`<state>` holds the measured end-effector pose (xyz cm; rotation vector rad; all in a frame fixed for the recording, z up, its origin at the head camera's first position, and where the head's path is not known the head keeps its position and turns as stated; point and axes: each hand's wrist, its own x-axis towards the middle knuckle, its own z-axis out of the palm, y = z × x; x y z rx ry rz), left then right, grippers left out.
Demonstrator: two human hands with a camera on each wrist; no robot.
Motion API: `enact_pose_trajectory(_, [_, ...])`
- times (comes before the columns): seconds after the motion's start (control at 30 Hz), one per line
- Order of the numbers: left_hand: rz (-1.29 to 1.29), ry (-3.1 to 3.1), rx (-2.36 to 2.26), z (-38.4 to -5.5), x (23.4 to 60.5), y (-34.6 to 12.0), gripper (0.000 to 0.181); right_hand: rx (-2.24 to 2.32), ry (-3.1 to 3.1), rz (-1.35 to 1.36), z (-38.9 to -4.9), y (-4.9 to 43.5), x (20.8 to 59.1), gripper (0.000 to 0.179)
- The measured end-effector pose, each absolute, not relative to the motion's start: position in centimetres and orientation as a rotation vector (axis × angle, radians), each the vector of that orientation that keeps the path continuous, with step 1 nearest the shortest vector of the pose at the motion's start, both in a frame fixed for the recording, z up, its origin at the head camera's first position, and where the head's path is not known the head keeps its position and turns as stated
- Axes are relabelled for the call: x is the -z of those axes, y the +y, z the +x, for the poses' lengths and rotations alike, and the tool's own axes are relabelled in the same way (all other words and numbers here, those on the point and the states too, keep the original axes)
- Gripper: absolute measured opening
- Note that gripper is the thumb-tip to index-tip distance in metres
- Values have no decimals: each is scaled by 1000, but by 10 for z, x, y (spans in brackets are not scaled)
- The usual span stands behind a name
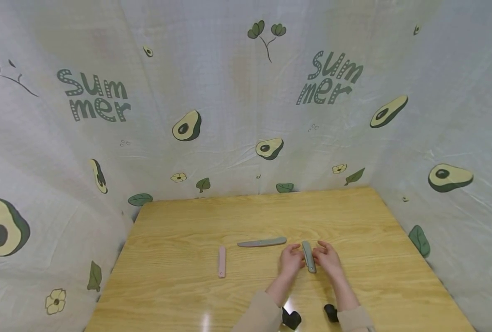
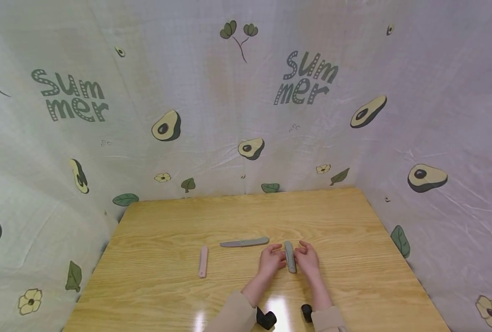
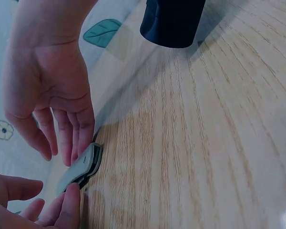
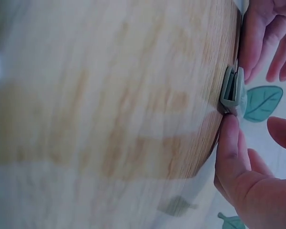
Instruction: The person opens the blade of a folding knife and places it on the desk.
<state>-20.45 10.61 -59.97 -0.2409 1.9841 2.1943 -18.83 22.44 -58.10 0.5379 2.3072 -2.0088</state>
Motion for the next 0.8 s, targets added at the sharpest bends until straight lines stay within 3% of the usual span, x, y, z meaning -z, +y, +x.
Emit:
enact_pose_trajectory(0.2, [-188, 1992, -2249, -205, 602, 107, 30, 2025, 2324, 539, -189, 223, 583, 53])
enact_pose_trajectory(0.8, [28, 1757, -2254, -211, 602, 79, 41, 2068, 2221, 425, -189, 218, 577, 47])
